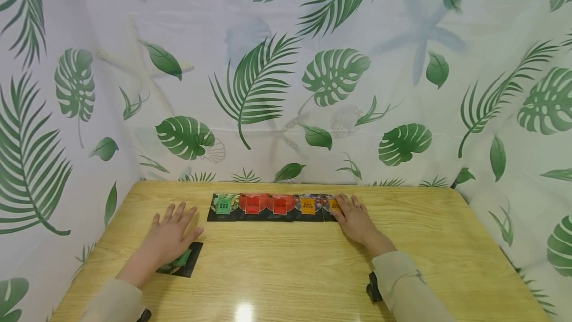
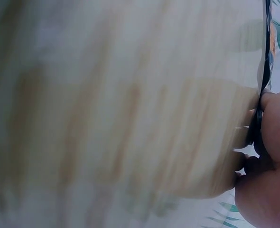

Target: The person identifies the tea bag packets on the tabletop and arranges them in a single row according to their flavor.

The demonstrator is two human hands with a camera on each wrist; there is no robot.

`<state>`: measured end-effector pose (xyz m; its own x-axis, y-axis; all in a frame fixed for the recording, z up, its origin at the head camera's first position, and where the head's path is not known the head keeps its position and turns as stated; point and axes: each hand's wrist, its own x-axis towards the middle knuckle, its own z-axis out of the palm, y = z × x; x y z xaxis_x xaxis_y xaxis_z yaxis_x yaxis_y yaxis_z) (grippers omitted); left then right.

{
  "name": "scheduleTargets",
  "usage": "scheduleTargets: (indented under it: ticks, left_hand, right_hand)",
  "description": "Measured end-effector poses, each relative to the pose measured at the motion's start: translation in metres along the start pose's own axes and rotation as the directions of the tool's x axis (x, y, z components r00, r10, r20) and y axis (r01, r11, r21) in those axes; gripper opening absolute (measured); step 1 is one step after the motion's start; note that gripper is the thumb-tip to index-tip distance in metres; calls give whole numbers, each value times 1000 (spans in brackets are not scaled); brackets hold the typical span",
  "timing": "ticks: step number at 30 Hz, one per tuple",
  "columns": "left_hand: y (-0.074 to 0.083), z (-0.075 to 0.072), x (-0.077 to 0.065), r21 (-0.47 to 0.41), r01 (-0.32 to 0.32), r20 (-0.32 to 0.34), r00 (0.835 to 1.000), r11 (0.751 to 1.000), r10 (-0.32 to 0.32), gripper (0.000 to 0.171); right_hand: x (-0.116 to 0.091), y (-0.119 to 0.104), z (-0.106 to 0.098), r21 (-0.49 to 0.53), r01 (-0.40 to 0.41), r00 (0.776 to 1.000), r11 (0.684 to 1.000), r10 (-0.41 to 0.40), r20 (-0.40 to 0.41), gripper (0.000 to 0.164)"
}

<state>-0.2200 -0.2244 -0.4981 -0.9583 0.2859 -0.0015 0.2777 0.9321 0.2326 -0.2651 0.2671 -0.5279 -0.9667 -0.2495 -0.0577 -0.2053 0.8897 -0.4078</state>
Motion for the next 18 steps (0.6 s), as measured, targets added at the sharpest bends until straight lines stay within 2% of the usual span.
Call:
scheduleTargets:
  ticks: [8,18]
  left_hand:
    - [-13,-2,-22,6,20,-9,1000,1000,-20,69]
    - [-20,1,-42,-2,28,-1,1000,1000,-28,71]
  right_hand:
    - [0,0,-1,-8,10,1000,1000,-10,-7,60]
    - [-1,-3,-2,-15,-3,1000,1000,3,5,60]
